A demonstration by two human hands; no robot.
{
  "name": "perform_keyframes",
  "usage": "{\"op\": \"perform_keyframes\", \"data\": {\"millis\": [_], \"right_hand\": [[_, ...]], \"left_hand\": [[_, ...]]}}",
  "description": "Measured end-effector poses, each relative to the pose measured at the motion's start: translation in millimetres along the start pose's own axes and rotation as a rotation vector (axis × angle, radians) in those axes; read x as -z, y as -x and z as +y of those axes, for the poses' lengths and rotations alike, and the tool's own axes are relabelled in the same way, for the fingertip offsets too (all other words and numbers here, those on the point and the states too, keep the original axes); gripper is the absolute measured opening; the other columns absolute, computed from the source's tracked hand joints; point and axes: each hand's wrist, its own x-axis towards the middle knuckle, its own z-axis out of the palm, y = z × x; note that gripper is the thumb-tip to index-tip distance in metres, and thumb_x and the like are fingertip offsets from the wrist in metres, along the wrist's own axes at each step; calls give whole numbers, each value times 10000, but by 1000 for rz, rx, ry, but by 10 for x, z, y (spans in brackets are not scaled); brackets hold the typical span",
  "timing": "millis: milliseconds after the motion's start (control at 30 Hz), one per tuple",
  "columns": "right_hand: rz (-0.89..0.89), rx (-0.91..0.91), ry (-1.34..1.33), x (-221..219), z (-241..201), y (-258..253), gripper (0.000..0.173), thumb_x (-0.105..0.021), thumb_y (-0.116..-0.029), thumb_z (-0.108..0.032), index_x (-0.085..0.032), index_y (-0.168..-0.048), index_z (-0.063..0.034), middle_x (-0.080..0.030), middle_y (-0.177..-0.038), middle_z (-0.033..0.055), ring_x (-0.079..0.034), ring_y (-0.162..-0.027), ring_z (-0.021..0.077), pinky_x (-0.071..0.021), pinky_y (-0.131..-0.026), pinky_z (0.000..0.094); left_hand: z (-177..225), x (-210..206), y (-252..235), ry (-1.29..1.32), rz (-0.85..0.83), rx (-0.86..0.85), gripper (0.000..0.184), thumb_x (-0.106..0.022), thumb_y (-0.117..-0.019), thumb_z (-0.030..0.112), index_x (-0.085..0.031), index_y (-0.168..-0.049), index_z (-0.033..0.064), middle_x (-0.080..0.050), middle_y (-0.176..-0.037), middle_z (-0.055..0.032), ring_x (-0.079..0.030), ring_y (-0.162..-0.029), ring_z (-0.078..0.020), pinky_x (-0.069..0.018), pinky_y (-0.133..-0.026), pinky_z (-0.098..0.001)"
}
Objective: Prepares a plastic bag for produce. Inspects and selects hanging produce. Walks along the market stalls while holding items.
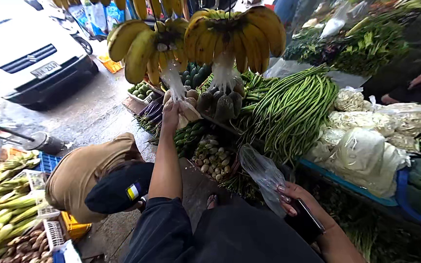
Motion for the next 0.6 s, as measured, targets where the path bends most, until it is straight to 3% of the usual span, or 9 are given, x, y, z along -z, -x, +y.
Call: {"op": "perform_keyframes", "data": {"millis": [267, 367, 467, 533, 600], "right_hand": [[-33, -32, 1, 42, -35, -10, 154, -604, -997, -234, -659, -1001, -90, -546, -628, -15, -510, -432, 49, -488, -411, 208], [-25, -39, 4, -10, -56, -44, 147, -593, -993, -229, -659, -983, -98, -542, -622, -21, -504, -429, 44, -481, -410, 204], [-7, -38, 14, -66, -86, -96, 136, -583, -988, -215, -650, -966, -99, -545, -624, -19, -501, -429, 47, -479, -409, 204], [6, -39, 7, -97, -109, -123, 130, -589, -985, -211, -651, -980, -97, -552, -640, -14, -496, -429, 47, -473, -402, 202], [20, -44, 4, -126, -142, -188, 118, -582, -984, -213, -640, -977, -111, -544, -631, -24, -494, -426, 42, -471, -402, 199]], "left_hand": [[-36, -187, 326, -70, -21, -61, 385, -406, -1107, 266, -626, -854, 76, -575, -711, 10, -584, -683, -112, -539, -710, -333], [53, -251, 626, -420, -40, -22, 511, -362, -1116, 366, -685, -936, 12, -629, -819, -113, -618, -776, -228, -533, -758, -474], [-109, -291, 939, -544, -118, 107, 501, -365, -1112, 365, -664, -975, -14, -624, -815, -155, -614, -736, -288, -532, -718, -532], [-222, -277, 1137, -497, -36, 207, 474, -378, -1103, 343, -661, -929, 5, -613, -758, -91, -601, -711, -225, -518, -721, -469], [-14, -235, 1115, -396, 177, 155, 439, -401, -1099, 296, -667, -944, -16, -655, -741, -78, -653, -696, -189, -565, -723, -431]]}}
